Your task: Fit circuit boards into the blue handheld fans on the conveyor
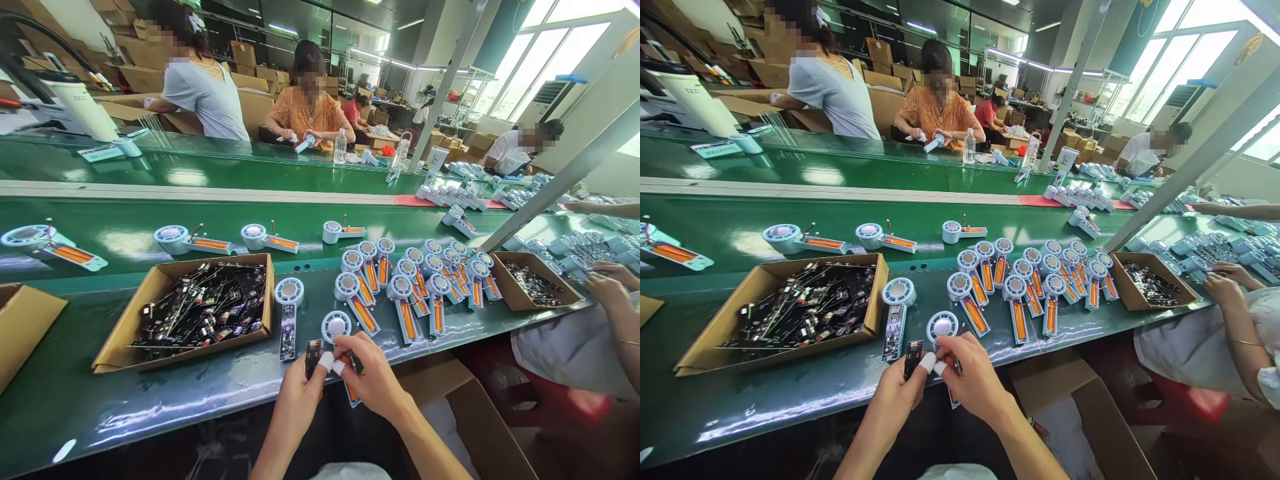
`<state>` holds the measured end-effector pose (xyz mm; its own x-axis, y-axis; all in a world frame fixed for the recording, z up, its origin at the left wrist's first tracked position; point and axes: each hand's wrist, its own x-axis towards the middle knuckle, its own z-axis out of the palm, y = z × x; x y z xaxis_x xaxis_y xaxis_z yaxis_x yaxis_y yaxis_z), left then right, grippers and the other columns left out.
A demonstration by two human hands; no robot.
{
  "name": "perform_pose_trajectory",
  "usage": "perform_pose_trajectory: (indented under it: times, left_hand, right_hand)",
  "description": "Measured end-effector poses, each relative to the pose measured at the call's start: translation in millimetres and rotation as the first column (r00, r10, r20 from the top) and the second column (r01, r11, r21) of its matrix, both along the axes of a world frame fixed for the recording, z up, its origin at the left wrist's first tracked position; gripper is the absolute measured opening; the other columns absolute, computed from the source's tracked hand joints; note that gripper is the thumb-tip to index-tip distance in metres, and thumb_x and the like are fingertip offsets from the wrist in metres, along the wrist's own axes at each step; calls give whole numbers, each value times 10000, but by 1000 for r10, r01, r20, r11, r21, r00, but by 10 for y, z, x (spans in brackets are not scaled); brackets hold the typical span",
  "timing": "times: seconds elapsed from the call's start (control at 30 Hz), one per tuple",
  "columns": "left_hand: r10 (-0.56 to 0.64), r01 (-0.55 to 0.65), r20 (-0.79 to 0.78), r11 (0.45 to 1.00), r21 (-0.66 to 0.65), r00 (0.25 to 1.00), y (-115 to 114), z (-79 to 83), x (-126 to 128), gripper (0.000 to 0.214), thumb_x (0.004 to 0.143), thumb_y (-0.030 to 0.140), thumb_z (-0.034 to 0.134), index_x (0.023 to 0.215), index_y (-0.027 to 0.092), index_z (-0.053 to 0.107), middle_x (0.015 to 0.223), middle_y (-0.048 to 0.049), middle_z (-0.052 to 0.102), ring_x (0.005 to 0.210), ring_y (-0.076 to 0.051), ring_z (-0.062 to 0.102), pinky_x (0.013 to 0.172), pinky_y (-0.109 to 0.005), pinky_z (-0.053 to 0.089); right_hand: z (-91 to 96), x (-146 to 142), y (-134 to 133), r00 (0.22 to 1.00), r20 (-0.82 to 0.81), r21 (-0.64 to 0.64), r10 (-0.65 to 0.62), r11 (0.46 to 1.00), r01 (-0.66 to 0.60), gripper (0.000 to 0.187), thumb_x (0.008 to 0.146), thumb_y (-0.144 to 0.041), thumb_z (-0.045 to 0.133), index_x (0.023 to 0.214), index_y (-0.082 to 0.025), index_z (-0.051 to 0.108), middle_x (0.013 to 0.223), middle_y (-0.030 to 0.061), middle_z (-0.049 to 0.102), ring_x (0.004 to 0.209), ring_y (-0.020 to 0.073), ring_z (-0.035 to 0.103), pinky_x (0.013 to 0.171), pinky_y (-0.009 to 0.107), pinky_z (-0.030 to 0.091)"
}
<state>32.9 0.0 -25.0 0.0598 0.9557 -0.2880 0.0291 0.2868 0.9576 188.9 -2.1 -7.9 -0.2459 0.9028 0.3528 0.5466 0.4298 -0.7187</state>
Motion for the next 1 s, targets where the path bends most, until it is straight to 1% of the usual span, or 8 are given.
perform_pose_trajectory:
  times: [0.13, 0.23, 0.4, 0.57, 0.67, 0.8, 0.9, 1.0]
  left_hand:
    - [12, -1, 113, 995, -95, 993, -53, -37, -3, 463, 765, 653, 640, 751, 197, 560, 512, 123, 273, 420, -75, 257, 413, -206, 205]
    - [41, -35, 71, 995, -93, 997, -95, -68, -27, 458, 771, 654, 631, 750, 200, 581, 496, 111, 310, 403, -91, 302, 404, -221, 236]
    - [119, -115, -127, 993, 39, 985, -156, -91, -126, 436, 789, 592, 640, 999, 214, 691, 584, 10, 592, 534, -212, 572, 475, -285, 430]
    - [22, 49, -316, 975, 215, 949, -144, -21, -151, 358, 891, 520, 490, 748, 227, 638, 612, -22, 635, 574, -213, 586, 538, -297, 464]
    - [-11, 157, -424, 937, 311, 906, -113, 6, -123, 377, 935, 450, 396, 670, 235, 554, 560, -5, 596, 519, -190, 552, 495, -277, 427]
    - [48, 256, -541, 844, 471, 840, -107, -8, -119, 323, 980, 306, 349, 746, 231, 560, 629, -18, 643, 555, -195, 626, 520, -270, 457]
    - [139, 383, -680, 738, 556, 720, -137, -19, -143, 286, 974, 181, 312, 853, 226, 568, 722, -37, 675, 604, -209, 681, 537, -279, 466]
    - [205, 508, -802, 681, 528, 561, -171, -19, -163, 300, 944, 89, 292, 887, 236, 547, 734, -27, 656, 580, -211, 689, 500, -284, 430]
  right_hand:
    - [27, 8, -7, 988, 145, 64, 49, 996, -59, 285, 967, -91, 480, 1093, -237, 689, 1010, 58, 695, 898, 203, 588, 796, 320, 531]
    - [34, -3, -10, 974, 219, 106, 51, 992, -76, 308, 987, -86, 435, 1097, -223, 687, 989, 70, 670, 888, 207, 570, 778, 321, 527]
    - [57, -46, 9, 967, 256, 189, -19, 981, -31, 253, 971, -76, 455, 1019, -199, 671, 950, 70, 675, 843, 212, 556, 755, 325, 513]
    - [131, -61, 40, 942, 335, 244, -22, 968, -64, 200, 965, -80, 480, 979, -194, 643, 920, 65, 675, 823, 210, 547, 745, 330, 483]
    - [168, -56, 53, 928, 372, 251, -16, 964, -84, 165, 940, -66, 512, 939, -186, 626, 884, 57, 658, 788, 205, 526, 711, 322, 456]
    - [219, -77, 48, 883, 467, 253, -47, 964, -83, 150, 918, -54, 540, 886, -188, 598, 848, 49, 637, 773, 209, 513, 697, 326, 430]
    - [256, -120, 23, 822, 565, 243, -75, 967, -79, 159, 900, -51, 559, 839, -197, 576, 814, 43, 615, 752, 212, 510, 680, 329, 411]
    - [263, -165, -4, 787, 609, 236, -104, 970, -54, 163, 859, -49, 589, 802, -200, 563, 802, 45, 610, 740, 216, 512, 673, 336, 404]
